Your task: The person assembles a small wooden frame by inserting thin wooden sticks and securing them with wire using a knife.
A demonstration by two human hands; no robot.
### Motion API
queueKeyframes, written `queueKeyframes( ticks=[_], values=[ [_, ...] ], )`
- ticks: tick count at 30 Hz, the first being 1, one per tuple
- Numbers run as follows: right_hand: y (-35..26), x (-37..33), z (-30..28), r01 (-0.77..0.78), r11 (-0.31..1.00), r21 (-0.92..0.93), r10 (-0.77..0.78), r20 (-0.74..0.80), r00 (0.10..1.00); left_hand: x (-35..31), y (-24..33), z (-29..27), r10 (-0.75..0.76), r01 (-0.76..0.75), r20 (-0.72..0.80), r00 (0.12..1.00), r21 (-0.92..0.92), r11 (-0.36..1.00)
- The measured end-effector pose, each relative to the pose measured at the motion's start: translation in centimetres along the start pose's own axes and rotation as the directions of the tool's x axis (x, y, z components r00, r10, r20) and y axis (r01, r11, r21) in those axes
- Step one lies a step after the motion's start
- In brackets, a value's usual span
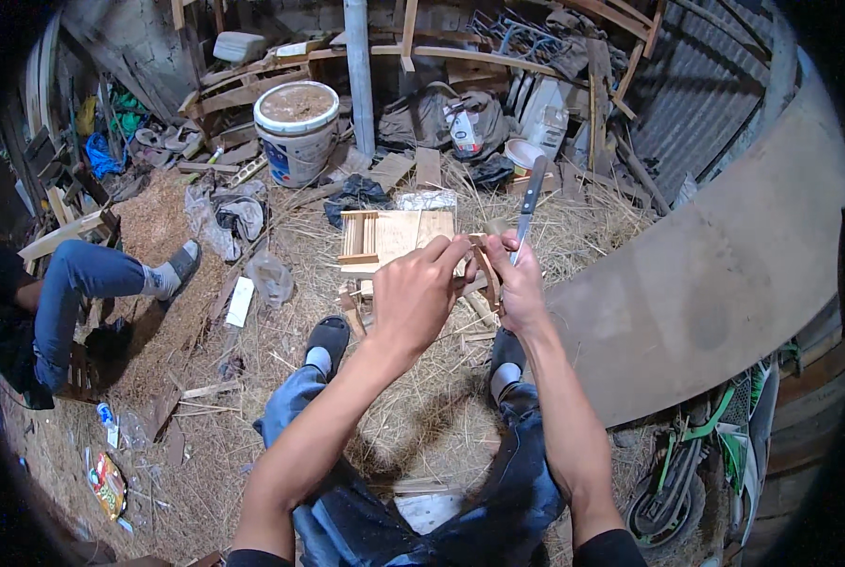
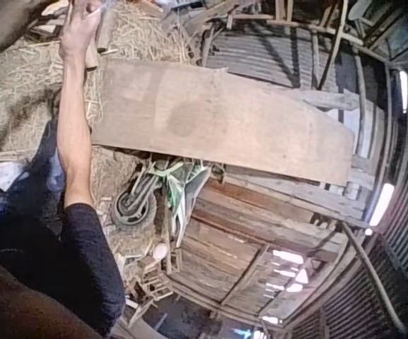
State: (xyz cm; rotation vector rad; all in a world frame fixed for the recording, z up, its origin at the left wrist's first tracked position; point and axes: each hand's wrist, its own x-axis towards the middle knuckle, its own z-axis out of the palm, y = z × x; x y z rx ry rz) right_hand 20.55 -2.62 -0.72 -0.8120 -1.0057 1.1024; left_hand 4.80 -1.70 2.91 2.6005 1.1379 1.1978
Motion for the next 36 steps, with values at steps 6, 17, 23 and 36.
queueKeyframes(
  ticks=[6,17,23,36],
  values=[
    [-0.29,-0.13,0.19,-0.017,1.000,0.006,0.017,-0.014,1.000,-0.11,-0.37,0.74,0.007,-0.010,-0.074,0.997,-0.038,0.999],
    [0.26,0.07,-0.03,-0.016,1.000,0.018,0.016,-0.013,1.000,-0.04,0.00,0.19,-0.005,0.004,-0.054,0.999,-0.014,1.000],
    [0.08,0.05,0.07,-0.013,1.000,0.011,0.013,-0.008,1.000,-0.07,-0.02,0.17,0.003,-0.003,-0.058,0.998,-0.001,1.000],
    [-0.20,-0.35,0.78,-0.043,0.998,-0.047,0.043,0.000,0.999,-0.28,-0.48,0.99,-0.073,0.054,-0.093,0.993,-0.192,0.980]
  ],
)
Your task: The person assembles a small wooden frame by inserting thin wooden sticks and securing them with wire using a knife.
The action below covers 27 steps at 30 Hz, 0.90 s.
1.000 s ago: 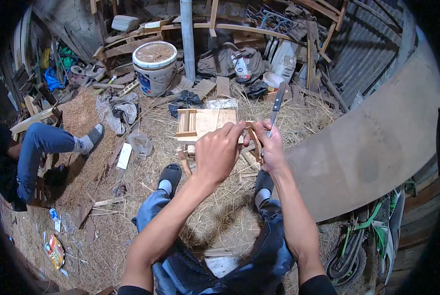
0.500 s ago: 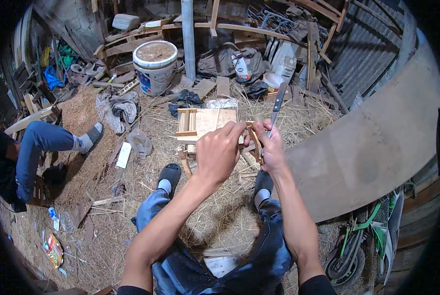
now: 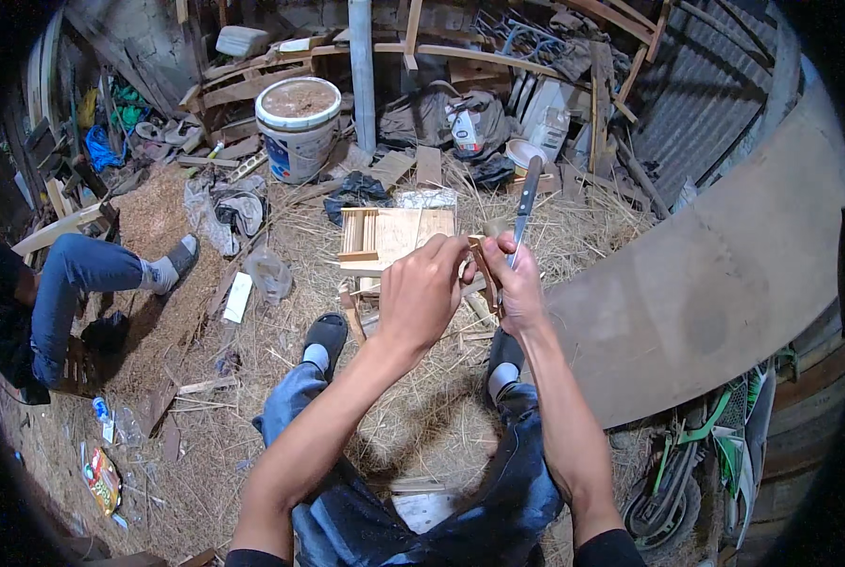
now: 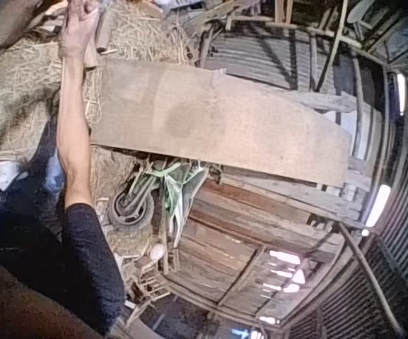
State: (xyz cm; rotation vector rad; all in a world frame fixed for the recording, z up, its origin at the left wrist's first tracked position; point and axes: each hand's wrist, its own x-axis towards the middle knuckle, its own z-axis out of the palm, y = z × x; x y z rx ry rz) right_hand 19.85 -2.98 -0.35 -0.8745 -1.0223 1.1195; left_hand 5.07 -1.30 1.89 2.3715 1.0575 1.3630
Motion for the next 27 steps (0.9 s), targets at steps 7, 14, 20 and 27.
queueKeyframes(
  ticks=[7,14,20,27],
  values=[
    [-0.1,-0.3,0.4,-0.091,0.992,0.088,0.092,-0.012,0.996,0.2,-0.5,0.3,0.008,-0.009,0.029,1.000,0.048,0.999],
    [0.6,-0.5,0.2,-0.077,0.995,0.069,0.078,-0.007,0.997,0.0,-0.4,0.5,0.006,-0.008,0.033,0.999,0.033,0.999],
    [1.6,-0.3,-0.1,-0.070,0.994,-0.086,0.064,-0.073,0.995,0.1,-1.0,0.8,-0.013,0.009,0.097,0.995,0.037,0.999],
    [1.7,0.6,0.8,0.056,0.981,-0.187,-0.075,-0.098,0.992,0.7,-2.4,0.3,-0.002,0.022,0.140,0.990,-0.143,0.989]
  ],
)
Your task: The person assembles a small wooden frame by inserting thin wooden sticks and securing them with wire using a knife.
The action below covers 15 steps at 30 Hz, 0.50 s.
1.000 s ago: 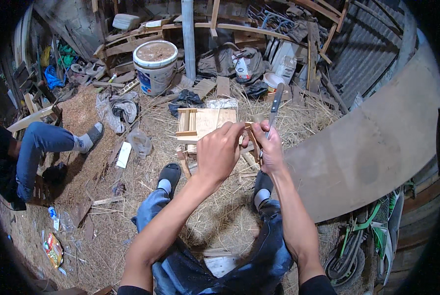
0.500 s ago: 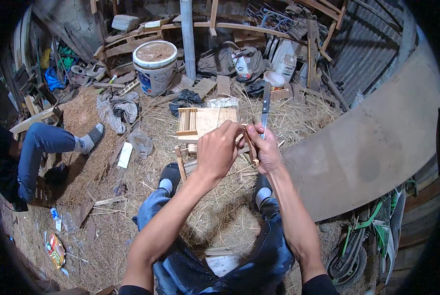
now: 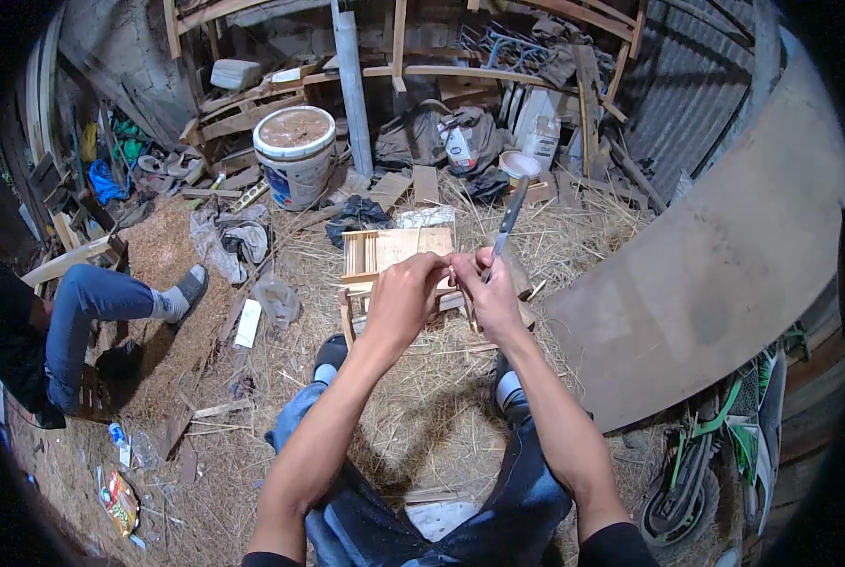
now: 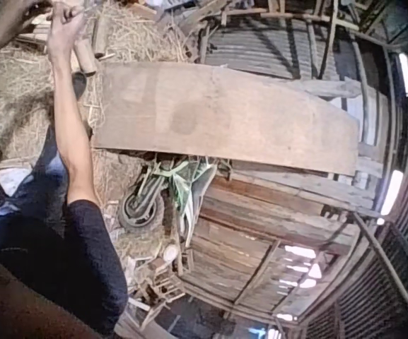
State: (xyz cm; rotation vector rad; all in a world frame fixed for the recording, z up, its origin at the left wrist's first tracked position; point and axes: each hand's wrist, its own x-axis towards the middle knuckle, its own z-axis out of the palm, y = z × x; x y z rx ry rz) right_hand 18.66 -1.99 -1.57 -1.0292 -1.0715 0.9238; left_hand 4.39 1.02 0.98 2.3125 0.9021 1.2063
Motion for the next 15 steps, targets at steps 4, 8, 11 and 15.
queueKeyframes(
  ticks=[4,8,11,15],
  values=[
    [-0.1,0.5,-0.6,0.013,1.000,0.024,-0.012,-0.057,0.998,0.4,-0.8,-1.8,0.193,-0.154,-0.210,0.958,0.189,0.970],
    [0.6,1.3,-2.2,0.028,0.990,0.138,-0.013,-0.110,0.994,-0.4,-2.0,-4.9,-0.070,0.153,-0.390,0.918,0.185,0.971],
    [0.2,0.9,-1.8,0.023,0.994,0.103,-0.012,-0.108,0.994,-0.9,-3.2,-4.2,-0.449,0.410,-0.035,0.893,-0.353,0.841],
    [0.1,0.7,-2.6,0.126,0.936,-0.328,-0.171,-0.111,0.979,-0.9,-4.7,-3.4,-0.406,0.399,-0.075,0.911,-0.095,0.912]
  ],
)
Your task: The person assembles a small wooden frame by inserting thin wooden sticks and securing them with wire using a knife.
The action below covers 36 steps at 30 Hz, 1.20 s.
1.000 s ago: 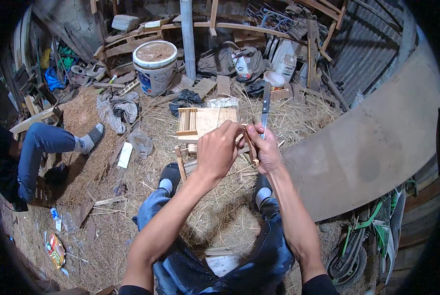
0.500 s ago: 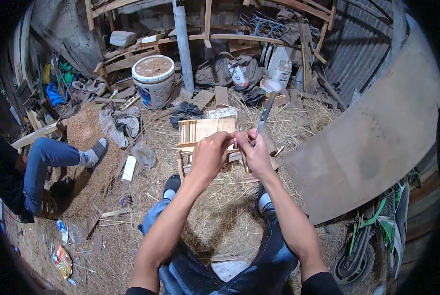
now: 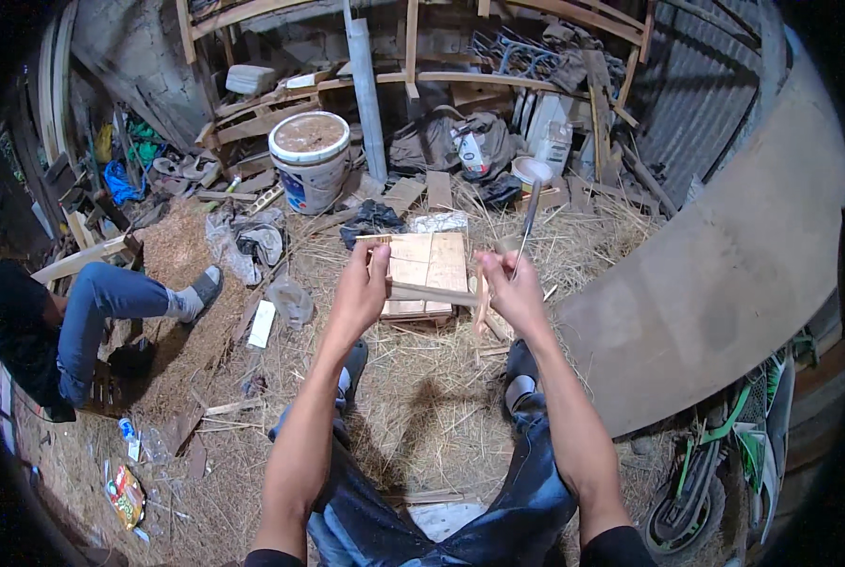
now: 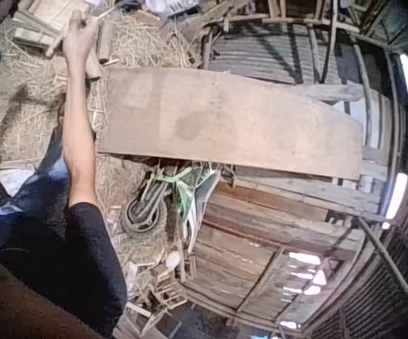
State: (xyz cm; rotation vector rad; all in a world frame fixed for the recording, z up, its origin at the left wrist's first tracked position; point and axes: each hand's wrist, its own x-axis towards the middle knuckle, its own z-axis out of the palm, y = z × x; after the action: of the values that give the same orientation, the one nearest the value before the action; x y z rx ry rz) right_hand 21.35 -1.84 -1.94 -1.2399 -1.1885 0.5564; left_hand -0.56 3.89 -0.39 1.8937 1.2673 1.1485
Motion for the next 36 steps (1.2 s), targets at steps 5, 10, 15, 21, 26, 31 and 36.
queueKeyframes(
  ticks=[5,10,15,21,26,31,36],
  values=[
    [-3.9,-1.0,0.6,0.121,0.923,-0.366,-0.088,0.104,0.991,-2.0,3.5,-0.3,0.046,-0.032,0.228,0.973,-0.062,0.998],
    [-3.5,-1.9,1.5,0.040,0.905,-0.424,0.031,0.159,0.987,-2.5,3.6,1.6,0.086,-0.033,0.347,0.934,-0.154,0.987],
    [-2.7,-2.4,0.9,-0.045,0.990,-0.136,0.068,0.170,0.983,-2.2,2.6,1.8,-0.183,0.447,0.507,0.842,-0.469,0.762],
    [-4.5,-4.4,0.9,0.051,0.966,-0.254,-0.023,0.114,0.993,-1.4,2.7,2.0,-0.155,0.356,0.352,0.923,-0.632,0.688],
    [-5.3,-5.1,0.7,0.163,0.885,-0.436,-0.112,0.140,0.984,-0.7,2.9,1.5,-0.158,0.340,0.360,0.920,-0.528,0.778],
    [-5.0,-4.9,1.5,0.132,0.924,-0.360,-0.116,0.067,0.991,-0.6,1.2,2.2,-0.092,0.293,0.357,0.930,-0.564,0.772],
    [-4.6,-5.1,1.5,0.601,0.690,-0.404,-0.674,-0.055,0.737,-0.3,2.1,2.5,-0.060,0.289,0.375,0.925,-0.592,0.752]
  ],
)
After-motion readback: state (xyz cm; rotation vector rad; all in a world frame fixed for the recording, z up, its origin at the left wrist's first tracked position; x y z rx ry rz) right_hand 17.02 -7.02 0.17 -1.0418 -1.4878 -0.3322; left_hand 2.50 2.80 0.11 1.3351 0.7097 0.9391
